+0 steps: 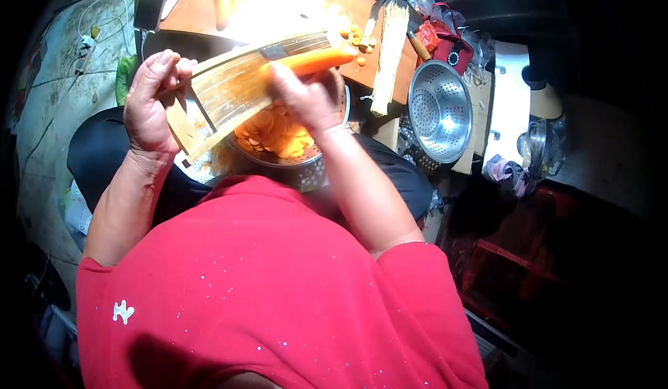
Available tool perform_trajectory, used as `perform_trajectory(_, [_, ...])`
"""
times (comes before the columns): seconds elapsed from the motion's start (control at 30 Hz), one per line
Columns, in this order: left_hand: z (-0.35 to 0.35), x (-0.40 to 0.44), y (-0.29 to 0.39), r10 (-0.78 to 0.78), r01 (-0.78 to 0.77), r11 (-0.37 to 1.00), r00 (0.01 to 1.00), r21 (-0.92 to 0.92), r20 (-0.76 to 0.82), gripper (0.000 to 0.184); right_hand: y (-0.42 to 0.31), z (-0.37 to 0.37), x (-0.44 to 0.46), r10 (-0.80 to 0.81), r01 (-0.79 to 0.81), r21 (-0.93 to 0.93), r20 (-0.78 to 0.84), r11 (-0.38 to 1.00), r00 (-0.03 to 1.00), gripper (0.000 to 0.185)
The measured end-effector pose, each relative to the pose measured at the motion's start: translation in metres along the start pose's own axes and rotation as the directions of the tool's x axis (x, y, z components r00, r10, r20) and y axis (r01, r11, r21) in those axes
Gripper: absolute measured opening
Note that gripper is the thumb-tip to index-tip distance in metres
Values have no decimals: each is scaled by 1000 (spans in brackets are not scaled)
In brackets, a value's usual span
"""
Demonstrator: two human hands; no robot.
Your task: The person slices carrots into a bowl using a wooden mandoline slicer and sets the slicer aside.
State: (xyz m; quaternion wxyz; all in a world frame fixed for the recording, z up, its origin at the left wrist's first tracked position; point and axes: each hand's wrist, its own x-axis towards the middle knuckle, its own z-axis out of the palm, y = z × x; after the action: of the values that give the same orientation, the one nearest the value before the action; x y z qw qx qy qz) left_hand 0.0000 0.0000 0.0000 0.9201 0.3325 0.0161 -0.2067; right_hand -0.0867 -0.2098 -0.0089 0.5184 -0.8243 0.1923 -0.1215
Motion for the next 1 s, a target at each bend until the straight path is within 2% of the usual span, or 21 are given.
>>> perform_trajectory(0.03, [1, 2, 3, 12, -12, 1000, 1000, 9, 0, 13, 9, -2, 11, 44, -46, -35, -46, 998, 998, 32])
perform_trajectory(0.1, [4, 0, -7, 14, -13, 999, 1000, -29, 8, 13, 25, -23, 26, 250, -251, 4, -52, 968, 967, 34])
perform_trajectory(0.17, [3, 0, -7, 22, -22, 999, 1000, -23, -13, 13, 16, -18, 18, 251, -251, -15, -41, 968, 967, 30])
perform_trajectory(0.2, [1, 0, -1, 22, -22, 1000, 1000, -6, -11, 13, 6, -7, 11, 51, -51, -12, -4, 999, 999, 27])
perform_trajectory(0.23, [1, 1, -2, 24, -24, 1000, 1000, -12, -9, 13, -8, -1, 3, 48, -48, -33, 5, 998, 999, 32])
perform_trajectory(0.3, [2, 0, -1, 19, -19, 999, 1000, -32, 13, 13, -14, 6, -8, -166, 166, -90, 11, 982, 986, 25])
perform_trajectory(0.33, [3, -1, -2, 21, -21, 1000, 1000, -19, 2, 12, -10, 3, -3, -105, 104, -105, -3, 989, 994, 26])
perform_trajectory(0.37, [3, 1, -2, 28, -28, 999, 1000, -20, 4, 12, 6, -2, 7, 51, -50, 20, -37, 999, 998, 30])
perform_trajectory(0.43, [2, 1, -3, 18, -17, 999, 1000, -34, 11, 12, 25, -16, 26, 335, -338, 103, 50, 935, 941, 29])
perform_trajectory(0.47, [2, 0, -2, 17, -17, 1000, 1000, -26, 9, 11, 29, -15, 26, 275, -268, 178, -18, 947, 961, 27])
perform_trajectory(0.5, [3, 1, -1, 25, -25, 999, 1000, -29, 9, 11, 24, -10, 25, 268, -261, 176, -15, 949, 963, 27])
perform_trajectory(0.57, [3, -1, -1, 25, -25, 1000, 1000, -6, -17, 11, 1, 1, 8, 52, -52, -17, -30, 999, 998, 26])
perform_trajectory(0.63, [2, 0, -2, 23, -23, 1000, 1000, -21, -6, 11, -11, 12, -8, -192, 189, -83, -32, 979, 981, 24])
perform_trajectory(0.7, [2, 0, -2, 20, -20, 999, 1000, -33, 13, 11, 0, 6, 1, -3, 1, -50, -32, 999, 999, 26])
perform_trajectory(0.73, [2, 1, -2, 21, -20, 999, 1000, -29, 16, 11, 15, 2, 10, 36, -34, 38, -55, 999, 998, 29])
perform_trajectory(0.77, [1, 0, -2, 16, -16, 1000, 1000, -25, 17, 11, 32, -10, 23, 379, -381, -150, -44, 912, 924, 36])
perform_trajectory(0.83, [0, -1, -2, 3, -3, 1000, 1000, -29, 2, 12, 10, -10, 19, 332, -334, -74, -35, 940, 943, 35])
perform_trajectory(0.9, [0, 0, -2, -10, 10, 999, 1000, -42, -17, 12, 2, 2, 7, 151, -149, 56, -26, 987, 988, 34])
perform_trajectory(0.93, [0, 0, -2, 7, -7, 999, 1000, -43, -1, 12, -11, 9, -1, -8, 5, -90, -32, 996, 999, 29])
perform_trajectory(0.97, [1, 0, -2, 25, -24, 999, 1000, -41, 17, 12, -8, 13, -7, -69, 64, -116, -37, 991, 997, 31])
perform_trajectory(1.0, [1, -2, -2, 18, -17, 999, 1000, -38, 16, 12, -5, 12, -6, 0, -3, -63, -47, 998, 999, 31])
